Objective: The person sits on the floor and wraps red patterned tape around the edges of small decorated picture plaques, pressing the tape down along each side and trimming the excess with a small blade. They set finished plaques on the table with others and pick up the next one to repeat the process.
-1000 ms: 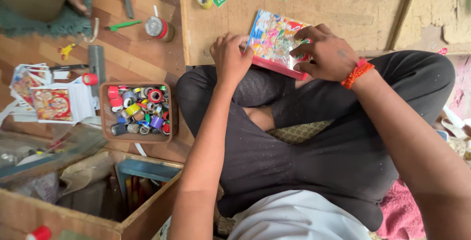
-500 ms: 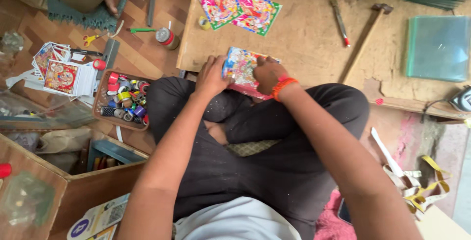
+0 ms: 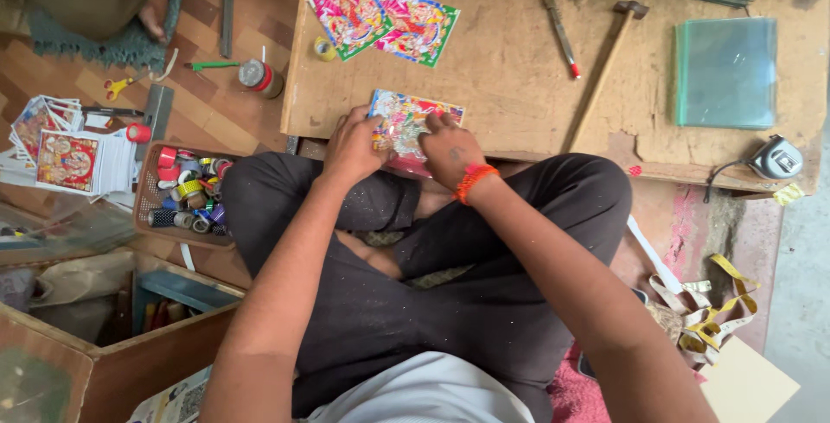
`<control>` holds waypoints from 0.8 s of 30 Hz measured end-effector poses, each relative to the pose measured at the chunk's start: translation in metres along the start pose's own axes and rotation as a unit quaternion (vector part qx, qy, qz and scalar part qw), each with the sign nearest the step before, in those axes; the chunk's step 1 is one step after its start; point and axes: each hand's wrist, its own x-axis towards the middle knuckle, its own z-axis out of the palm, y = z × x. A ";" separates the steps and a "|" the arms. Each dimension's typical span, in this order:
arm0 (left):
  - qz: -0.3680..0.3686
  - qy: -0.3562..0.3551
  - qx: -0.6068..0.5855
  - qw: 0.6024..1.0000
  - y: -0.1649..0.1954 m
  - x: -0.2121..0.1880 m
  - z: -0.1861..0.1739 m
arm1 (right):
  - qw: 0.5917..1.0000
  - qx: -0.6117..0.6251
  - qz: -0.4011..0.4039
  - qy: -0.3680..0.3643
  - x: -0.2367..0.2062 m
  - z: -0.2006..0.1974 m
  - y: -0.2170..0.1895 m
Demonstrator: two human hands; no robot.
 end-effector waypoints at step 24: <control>0.112 -0.026 -0.200 0.973 -0.097 0.000 0.003 | 1.000 0.021 0.006 -0.017 0.012 -0.008 -0.018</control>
